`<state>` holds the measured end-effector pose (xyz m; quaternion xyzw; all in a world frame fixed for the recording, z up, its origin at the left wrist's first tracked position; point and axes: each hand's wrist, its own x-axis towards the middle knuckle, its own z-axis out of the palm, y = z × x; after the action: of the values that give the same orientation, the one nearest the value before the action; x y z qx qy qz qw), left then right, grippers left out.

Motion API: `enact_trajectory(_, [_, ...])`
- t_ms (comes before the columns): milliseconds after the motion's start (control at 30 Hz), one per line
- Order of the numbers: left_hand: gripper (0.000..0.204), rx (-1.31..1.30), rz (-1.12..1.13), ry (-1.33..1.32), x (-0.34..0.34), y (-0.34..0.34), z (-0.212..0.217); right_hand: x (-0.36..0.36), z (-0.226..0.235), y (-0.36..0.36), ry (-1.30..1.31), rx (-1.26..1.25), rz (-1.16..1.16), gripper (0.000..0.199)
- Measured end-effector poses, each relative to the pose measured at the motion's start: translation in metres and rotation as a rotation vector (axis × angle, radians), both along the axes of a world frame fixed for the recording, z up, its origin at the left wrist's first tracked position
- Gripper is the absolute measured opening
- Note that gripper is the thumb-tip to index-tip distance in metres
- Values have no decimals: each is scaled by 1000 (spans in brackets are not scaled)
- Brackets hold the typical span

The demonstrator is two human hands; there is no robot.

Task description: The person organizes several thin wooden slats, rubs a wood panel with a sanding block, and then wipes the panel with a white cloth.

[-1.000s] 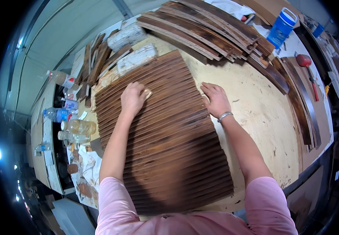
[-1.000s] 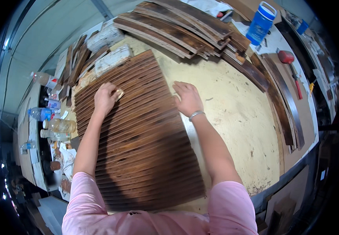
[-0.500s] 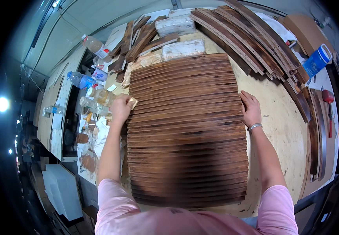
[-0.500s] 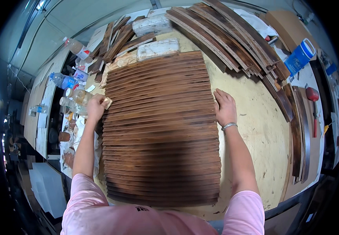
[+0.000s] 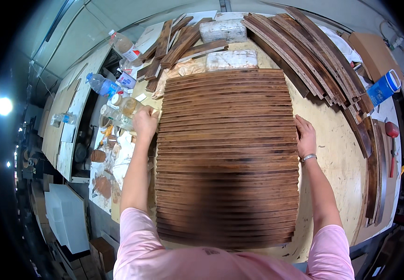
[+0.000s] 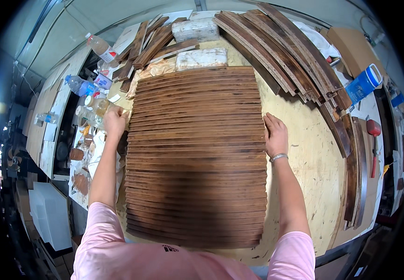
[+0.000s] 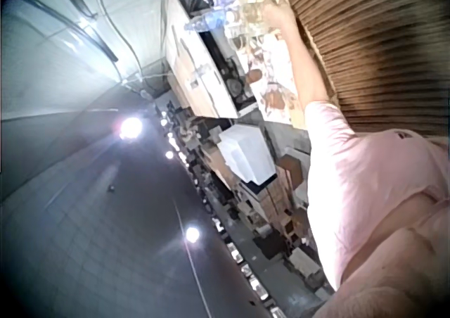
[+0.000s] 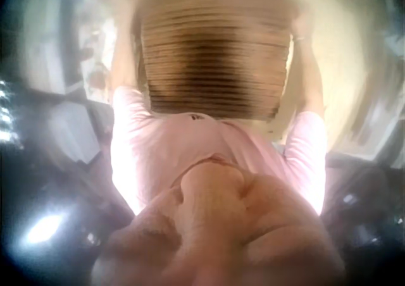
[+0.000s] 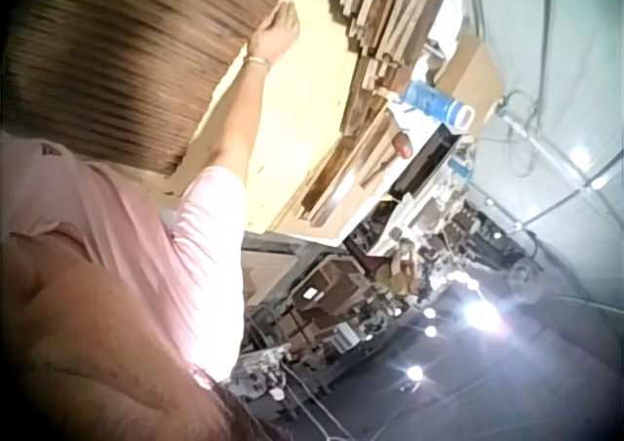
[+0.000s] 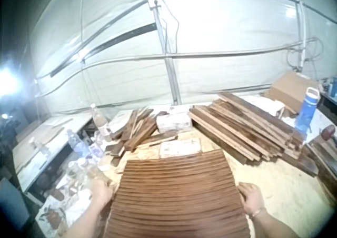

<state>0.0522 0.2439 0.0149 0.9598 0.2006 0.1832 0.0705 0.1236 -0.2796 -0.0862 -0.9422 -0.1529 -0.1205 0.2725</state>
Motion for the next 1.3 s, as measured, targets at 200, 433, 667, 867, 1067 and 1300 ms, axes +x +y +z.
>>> enact_trajectory(200, [21, -27, 128, 4, 2, 7, -9, 2, -1, 0, -29, -3, -6, 39])
enact_trajectory(433, [24, 22, 54, -14, -11, -2, -1, 0, -2, 0, 14, 22, 4, 40])
enact_trajectory(667, [16, -483, 126, -230, -131, 24, 19, 2, -7, -4, 26, 62, 30, 44])
enact_trajectory(867, [7, -726, 296, -420, -285, 45, 0, -23, -3, -13, 342, 1043, -166, 48])
enact_trajectory(1067, [16, -391, 675, -329, -395, 110, -32, -204, 100, -9, 88, 0, 282, 78])
enact_trajectory(1300, [20, -277, 721, -166, -387, 162, -50, -383, 100, 44, 237, -233, 270, 103])
